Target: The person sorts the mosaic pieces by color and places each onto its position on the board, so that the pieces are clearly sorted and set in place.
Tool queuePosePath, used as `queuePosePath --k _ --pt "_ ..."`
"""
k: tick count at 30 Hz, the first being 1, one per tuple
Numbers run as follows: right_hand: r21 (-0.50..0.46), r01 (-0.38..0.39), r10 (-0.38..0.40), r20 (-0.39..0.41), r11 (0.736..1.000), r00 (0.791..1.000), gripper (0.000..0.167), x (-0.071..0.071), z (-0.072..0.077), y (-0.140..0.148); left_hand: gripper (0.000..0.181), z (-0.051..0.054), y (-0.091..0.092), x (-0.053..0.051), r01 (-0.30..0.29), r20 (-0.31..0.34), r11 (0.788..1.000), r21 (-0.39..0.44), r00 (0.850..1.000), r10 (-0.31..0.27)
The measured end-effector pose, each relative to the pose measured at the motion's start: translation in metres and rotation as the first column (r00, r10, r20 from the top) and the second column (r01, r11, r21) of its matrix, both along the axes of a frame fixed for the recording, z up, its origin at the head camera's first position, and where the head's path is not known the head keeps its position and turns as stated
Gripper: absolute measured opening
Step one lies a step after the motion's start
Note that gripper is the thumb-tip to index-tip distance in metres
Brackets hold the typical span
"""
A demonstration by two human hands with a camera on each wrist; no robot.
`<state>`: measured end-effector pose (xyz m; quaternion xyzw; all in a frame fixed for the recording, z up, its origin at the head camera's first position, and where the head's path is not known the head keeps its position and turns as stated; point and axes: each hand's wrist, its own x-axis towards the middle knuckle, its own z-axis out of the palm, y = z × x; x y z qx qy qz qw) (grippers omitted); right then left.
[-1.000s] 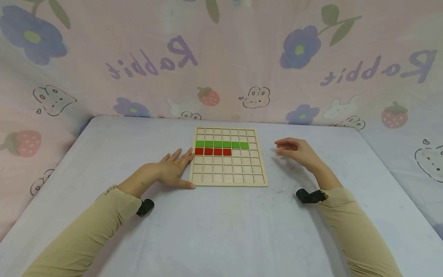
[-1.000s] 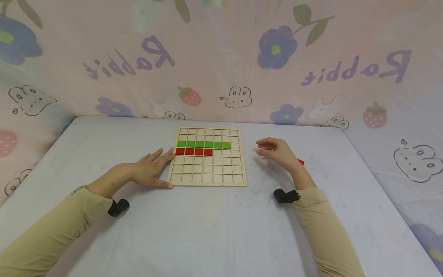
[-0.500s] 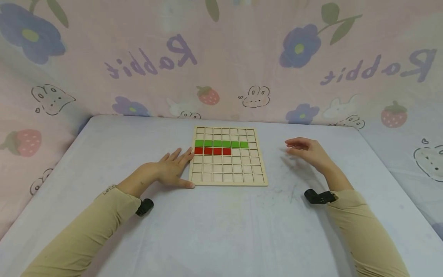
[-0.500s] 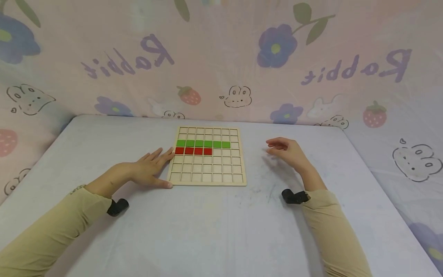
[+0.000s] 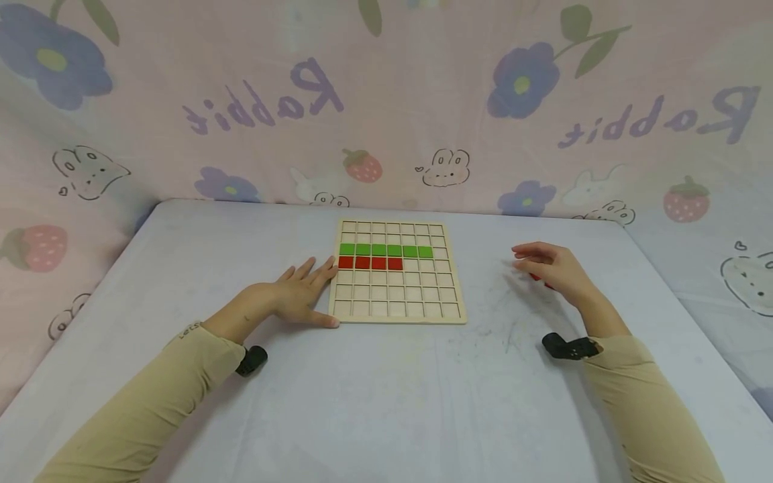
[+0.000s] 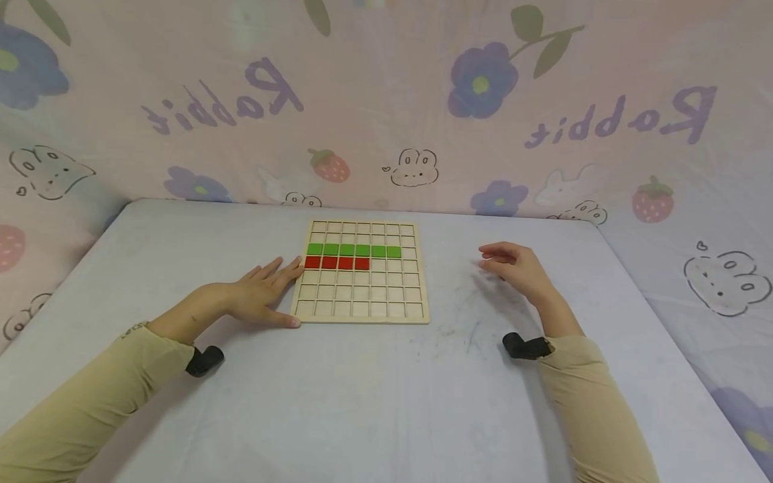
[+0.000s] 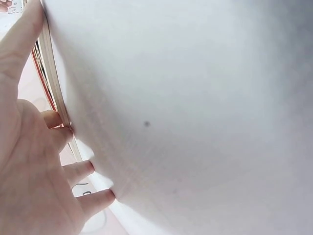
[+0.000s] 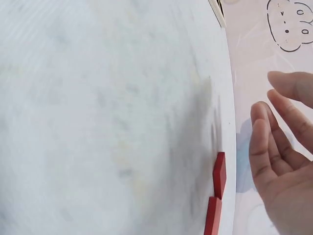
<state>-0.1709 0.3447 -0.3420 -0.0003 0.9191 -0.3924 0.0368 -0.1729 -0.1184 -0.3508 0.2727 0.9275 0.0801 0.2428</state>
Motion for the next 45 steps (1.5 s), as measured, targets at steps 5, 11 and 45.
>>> queuePosePath --k 5,11,45 --pt "-0.001 0.000 0.000 -0.020 1.000 1.000 0.049 0.002 -0.001 0.005 0.105 0.004 0.000 0.001 0.004 0.011 1.000 0.002 1.000 -0.004" --pt "-0.005 0.012 -0.012 -0.013 1.000 1.000 0.050 0.003 -0.004 0.012 0.103 0.011 0.001 0.005 0.004 0.014 1.000 0.006 1.000 -0.004" --pt "0.101 0.084 -0.094 0.092 0.991 0.991 0.064 0.010 -0.014 0.027 0.103 0.010 0.001 0.005 0.002 0.012 1.000 0.008 1.000 -0.002"
